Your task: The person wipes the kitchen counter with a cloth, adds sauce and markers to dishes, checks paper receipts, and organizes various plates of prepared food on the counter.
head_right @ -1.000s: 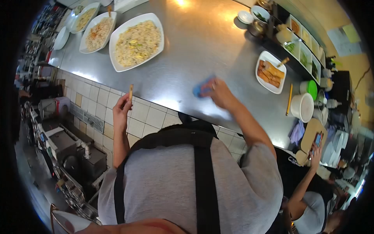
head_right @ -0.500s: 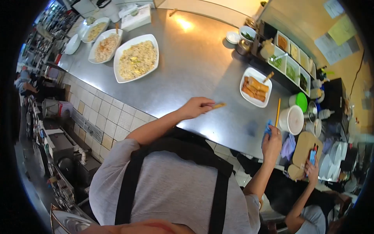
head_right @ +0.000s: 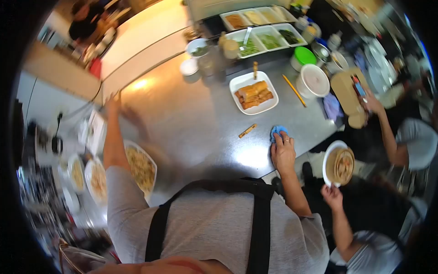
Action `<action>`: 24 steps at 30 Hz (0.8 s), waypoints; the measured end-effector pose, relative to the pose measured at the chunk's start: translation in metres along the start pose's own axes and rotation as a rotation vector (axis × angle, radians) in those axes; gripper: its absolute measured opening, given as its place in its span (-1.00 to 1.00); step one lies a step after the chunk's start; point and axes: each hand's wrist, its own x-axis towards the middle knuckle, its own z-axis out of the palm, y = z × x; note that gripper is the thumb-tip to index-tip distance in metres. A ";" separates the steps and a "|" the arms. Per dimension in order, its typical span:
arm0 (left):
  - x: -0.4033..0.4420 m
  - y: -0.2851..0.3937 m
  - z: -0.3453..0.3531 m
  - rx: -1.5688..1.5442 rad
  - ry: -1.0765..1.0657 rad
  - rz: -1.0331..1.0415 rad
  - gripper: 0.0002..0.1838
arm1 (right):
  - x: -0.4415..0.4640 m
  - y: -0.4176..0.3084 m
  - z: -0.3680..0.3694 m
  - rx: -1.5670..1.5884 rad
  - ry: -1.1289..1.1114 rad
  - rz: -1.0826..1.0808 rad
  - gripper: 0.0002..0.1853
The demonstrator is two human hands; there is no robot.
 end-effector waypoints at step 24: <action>-0.178 0.320 -0.040 -0.943 -0.427 0.408 -0.43 | 0.005 -0.046 -0.075 0.353 0.048 -0.142 -0.63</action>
